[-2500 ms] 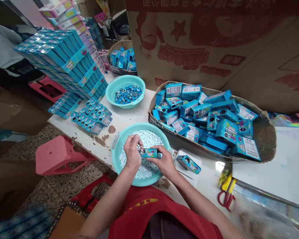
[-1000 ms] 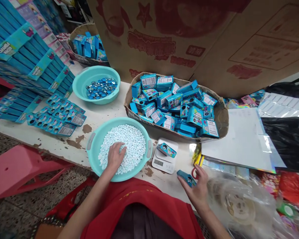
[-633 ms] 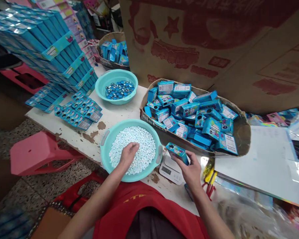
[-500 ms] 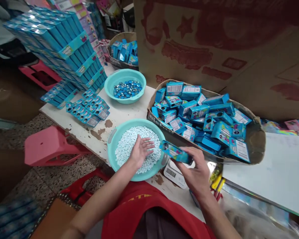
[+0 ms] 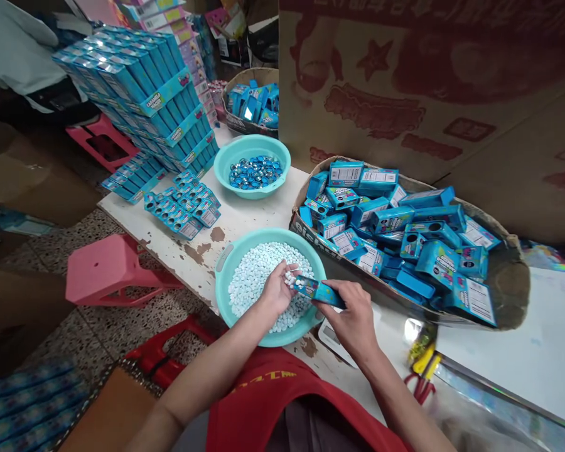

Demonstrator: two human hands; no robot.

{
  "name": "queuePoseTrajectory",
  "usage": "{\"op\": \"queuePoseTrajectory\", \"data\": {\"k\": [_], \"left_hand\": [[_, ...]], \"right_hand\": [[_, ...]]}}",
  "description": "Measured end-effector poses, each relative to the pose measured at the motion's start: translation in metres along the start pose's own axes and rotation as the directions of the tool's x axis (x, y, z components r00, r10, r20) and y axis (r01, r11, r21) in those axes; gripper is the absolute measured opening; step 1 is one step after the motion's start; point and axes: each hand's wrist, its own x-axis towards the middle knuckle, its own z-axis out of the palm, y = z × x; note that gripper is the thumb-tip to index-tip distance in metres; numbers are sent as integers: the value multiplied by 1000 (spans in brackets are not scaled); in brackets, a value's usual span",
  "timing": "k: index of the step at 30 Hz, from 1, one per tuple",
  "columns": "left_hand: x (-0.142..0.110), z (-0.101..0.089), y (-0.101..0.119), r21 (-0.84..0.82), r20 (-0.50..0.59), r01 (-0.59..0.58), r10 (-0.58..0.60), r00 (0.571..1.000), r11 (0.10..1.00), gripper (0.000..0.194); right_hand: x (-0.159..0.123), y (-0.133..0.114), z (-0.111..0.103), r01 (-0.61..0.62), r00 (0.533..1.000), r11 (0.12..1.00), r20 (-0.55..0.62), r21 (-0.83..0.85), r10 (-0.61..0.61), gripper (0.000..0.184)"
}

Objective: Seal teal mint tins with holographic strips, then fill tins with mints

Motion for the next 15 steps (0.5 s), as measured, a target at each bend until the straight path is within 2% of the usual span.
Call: {"op": "queuePoseTrajectory", "data": {"k": [3,7,11,15], "left_hand": [[0,-6,2,27,45,43,-44,998,999,24],[2,-16,6,75,86,85,-91,992,994,22],[10,-24,3,105,0,63,-63,998,992,23],[17,-32,2,145,-101,51,-36,994,988,20]], "right_hand": [[-10,12,-5,-153,985,975,-60,164,165,31],[-33,40,-17,-380,887,805,-68,456,457,43],[-54,64,-23,-443,806,655,-48,612,590,47],[-66,81,-17,-487,746,606,-61,629,663,50]]}}
